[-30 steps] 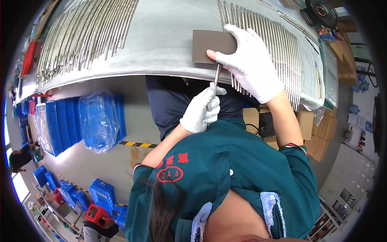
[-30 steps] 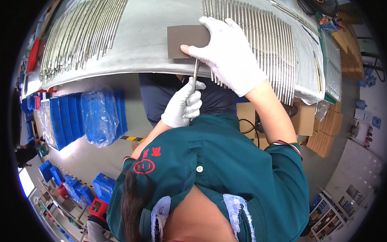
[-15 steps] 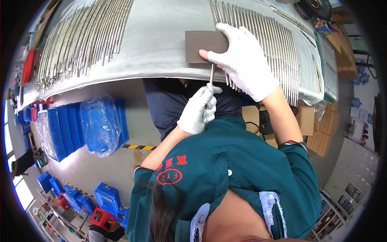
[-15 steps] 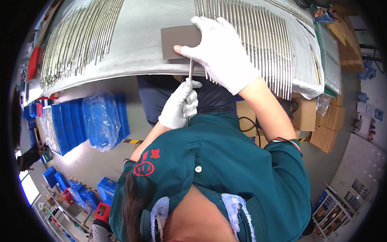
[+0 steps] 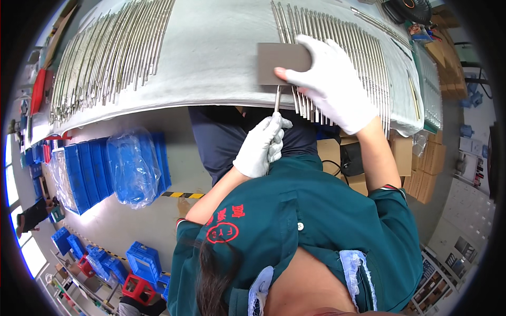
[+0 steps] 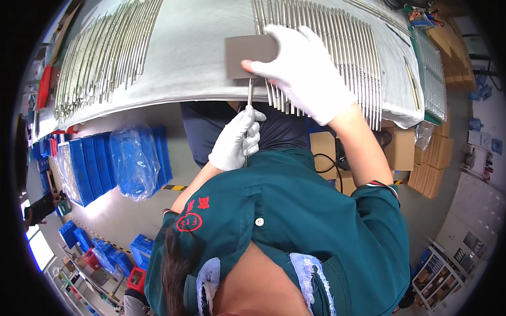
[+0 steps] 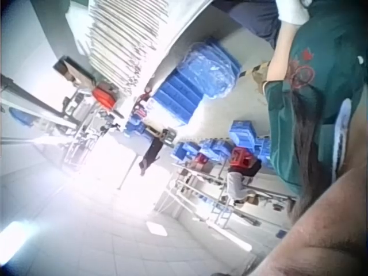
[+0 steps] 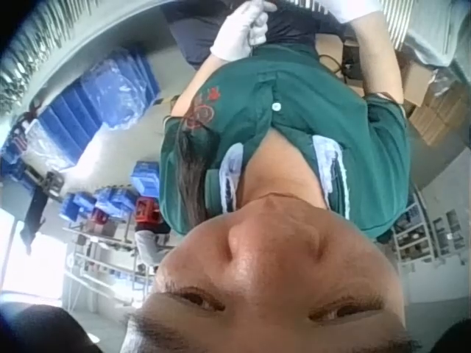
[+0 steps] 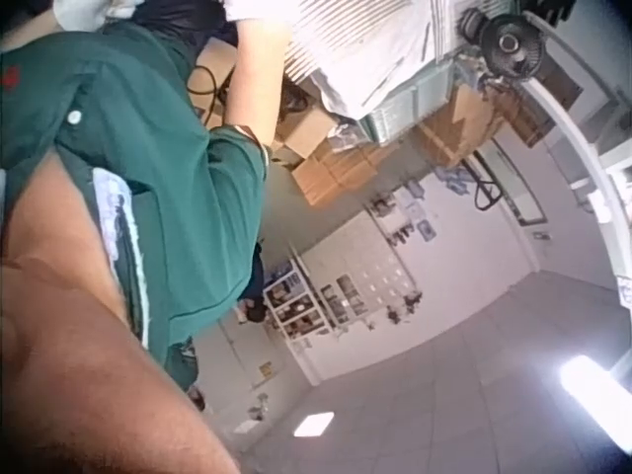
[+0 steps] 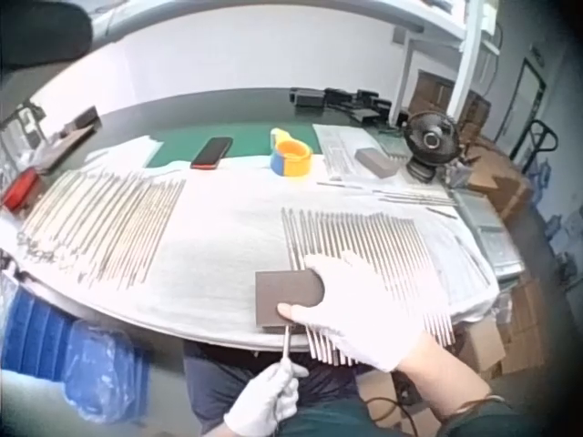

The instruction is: Sorting and aligning thin metal rods on a workbench using a jig.

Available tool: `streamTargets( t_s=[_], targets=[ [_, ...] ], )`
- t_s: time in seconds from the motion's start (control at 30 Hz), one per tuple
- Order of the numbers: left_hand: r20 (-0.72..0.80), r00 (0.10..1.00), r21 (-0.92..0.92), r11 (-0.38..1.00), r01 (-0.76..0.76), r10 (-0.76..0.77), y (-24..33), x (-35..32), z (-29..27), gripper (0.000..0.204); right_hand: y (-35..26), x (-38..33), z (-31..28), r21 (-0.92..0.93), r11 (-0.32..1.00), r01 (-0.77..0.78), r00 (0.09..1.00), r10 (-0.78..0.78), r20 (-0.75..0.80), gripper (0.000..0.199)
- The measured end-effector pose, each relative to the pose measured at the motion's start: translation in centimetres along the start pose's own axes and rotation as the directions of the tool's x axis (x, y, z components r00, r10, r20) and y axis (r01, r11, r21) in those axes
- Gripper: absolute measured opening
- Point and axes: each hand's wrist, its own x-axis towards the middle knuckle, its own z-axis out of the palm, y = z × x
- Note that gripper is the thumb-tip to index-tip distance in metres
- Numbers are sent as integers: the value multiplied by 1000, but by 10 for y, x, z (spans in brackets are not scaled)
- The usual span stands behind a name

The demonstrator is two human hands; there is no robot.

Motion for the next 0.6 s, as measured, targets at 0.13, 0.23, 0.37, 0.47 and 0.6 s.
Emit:
streamTargets(
  t_s=[0.13,0.23,0.37,0.47,0.6],
  targets=[
    [-25,999,9,1000,-28,28,-1,-2,-1,40,2,3,0,-2,1000,12,1000,-12,4,43],
    [-22,999,1,1000,-24,24,-3,1,-1,40,29,-22,-28,-102,995,-13,994,23,105,48],
    [3,1000,-11,1000,-7,7,-2,1,-2,42,46,-49,-46,263,921,-286,949,311,-56,50],
    [17,1000,25,1000,-13,13,0,0,-3,44,60,-68,-57,206,866,-455,873,480,-89,50],
    [34,999,-62,998,11,-9,0,0,-2,47,75,-92,-55,105,856,-506,852,515,-90,49]
  ],
)
